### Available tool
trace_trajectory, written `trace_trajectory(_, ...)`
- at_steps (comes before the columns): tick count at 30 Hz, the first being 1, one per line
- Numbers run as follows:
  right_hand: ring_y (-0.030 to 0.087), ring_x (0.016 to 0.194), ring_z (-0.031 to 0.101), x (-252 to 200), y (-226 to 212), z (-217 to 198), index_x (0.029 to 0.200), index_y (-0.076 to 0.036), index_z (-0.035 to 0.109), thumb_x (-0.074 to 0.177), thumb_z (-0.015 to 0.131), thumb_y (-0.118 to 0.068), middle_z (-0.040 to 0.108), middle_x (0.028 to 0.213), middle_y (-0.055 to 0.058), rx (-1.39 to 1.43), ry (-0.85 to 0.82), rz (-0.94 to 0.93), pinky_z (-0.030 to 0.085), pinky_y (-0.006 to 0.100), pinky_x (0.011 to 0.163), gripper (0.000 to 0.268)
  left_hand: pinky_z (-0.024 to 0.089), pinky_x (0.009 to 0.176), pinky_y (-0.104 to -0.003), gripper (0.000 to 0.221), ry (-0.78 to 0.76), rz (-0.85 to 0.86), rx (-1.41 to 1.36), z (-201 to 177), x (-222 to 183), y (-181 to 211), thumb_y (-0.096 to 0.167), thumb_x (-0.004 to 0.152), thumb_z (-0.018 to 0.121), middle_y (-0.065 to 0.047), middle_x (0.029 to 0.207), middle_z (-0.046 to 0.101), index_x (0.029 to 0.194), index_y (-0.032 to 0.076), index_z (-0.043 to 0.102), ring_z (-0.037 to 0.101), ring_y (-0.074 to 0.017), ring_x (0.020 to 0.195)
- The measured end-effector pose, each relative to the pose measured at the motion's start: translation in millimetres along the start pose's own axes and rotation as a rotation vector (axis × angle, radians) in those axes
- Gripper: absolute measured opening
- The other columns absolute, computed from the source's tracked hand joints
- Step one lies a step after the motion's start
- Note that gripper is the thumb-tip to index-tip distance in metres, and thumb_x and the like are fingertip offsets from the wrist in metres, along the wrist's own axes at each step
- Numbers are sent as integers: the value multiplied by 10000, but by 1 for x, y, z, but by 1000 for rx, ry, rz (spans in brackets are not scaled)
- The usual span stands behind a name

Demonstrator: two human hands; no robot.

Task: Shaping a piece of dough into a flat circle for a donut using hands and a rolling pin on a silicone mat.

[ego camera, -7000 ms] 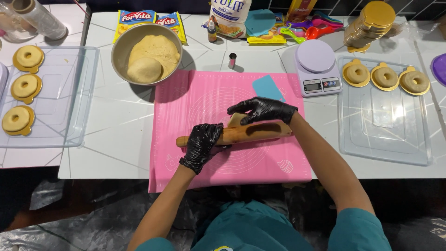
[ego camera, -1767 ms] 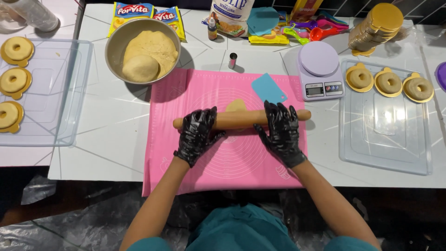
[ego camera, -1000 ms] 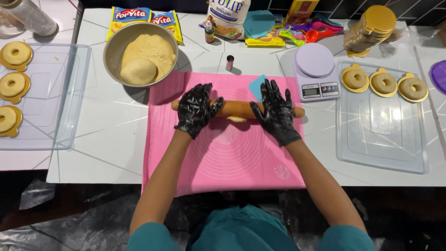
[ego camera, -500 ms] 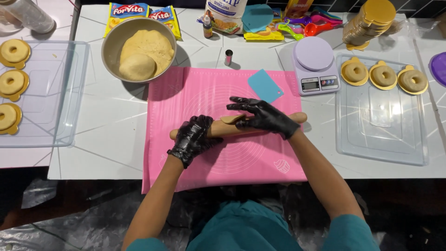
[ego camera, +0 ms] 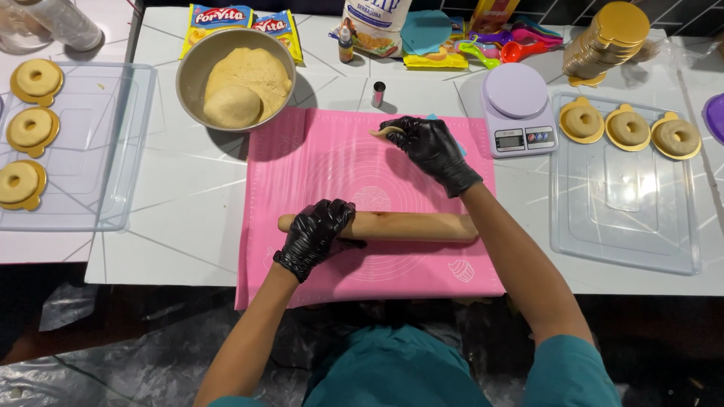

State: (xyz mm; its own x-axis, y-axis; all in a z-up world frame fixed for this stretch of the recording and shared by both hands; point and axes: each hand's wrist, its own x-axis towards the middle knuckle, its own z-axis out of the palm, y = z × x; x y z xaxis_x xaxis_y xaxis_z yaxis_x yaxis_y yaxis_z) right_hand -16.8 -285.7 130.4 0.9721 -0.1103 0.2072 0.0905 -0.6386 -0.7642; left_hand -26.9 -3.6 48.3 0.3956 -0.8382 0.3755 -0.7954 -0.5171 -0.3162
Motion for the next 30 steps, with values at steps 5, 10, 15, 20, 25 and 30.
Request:
trace_trajectory(5,437,890,733,-46,-22,11,1028,-47,772,934,708,-342,749,896,276,-450,-323,-241,580,544,822,316,504,605,-310,291,99,-8,-80,-14,1,-10,371,946,635,-21,926,571,1188,211,622,577,-210,790)
trace_trajectory(10,434,1071,695,-61,-29,-23,1258,-163,694,967,623,-448,767,1050,195,-289,-468,108,545,551,932,413,551,669,-355,688,18,-54,-316,17,-3,-28,710,854,567,-40,1048,595,1278,169,583,597,-233,869)
trace_trajectory(15,398,1101,669,-77,-11,-37,1353,-280,637,975,544,-603,737,1052,136,-389,-337,188,531,521,956,506,566,668,-435,733,78,-49,-353,58,28,-50,712,865,550,-105,1118,624,1341,155,576,624,-308,912)
trace_trajectory(20,283,959,715,-49,89,-10,1179,-198,675,1043,421,-686,712,939,64,-849,-16,-58,549,407,872,567,567,824,-429,729,-59,-121,-475,74,85,-71,698,769,708,-37,1104,632,1302,215,588,639,-282,1011)
trace_trajectory(25,268,967,699,-23,140,12,1213,-239,656,1029,457,-689,696,944,38,-902,100,-105,532,405,874,525,557,887,-454,809,-234,-187,-432,101,104,-83,699,665,792,-26,1090,634,1273,210,580,648,-291,1056)
trace_trajectory(30,265,1107,647,-59,109,20,1362,-264,621,1002,547,-622,665,1080,48,-879,290,-191,451,428,1058,513,558,824,-495,737,-80,-206,-441,99,80,-56,682,708,782,-78,1033,653,1205,160,627,661,-337,989)
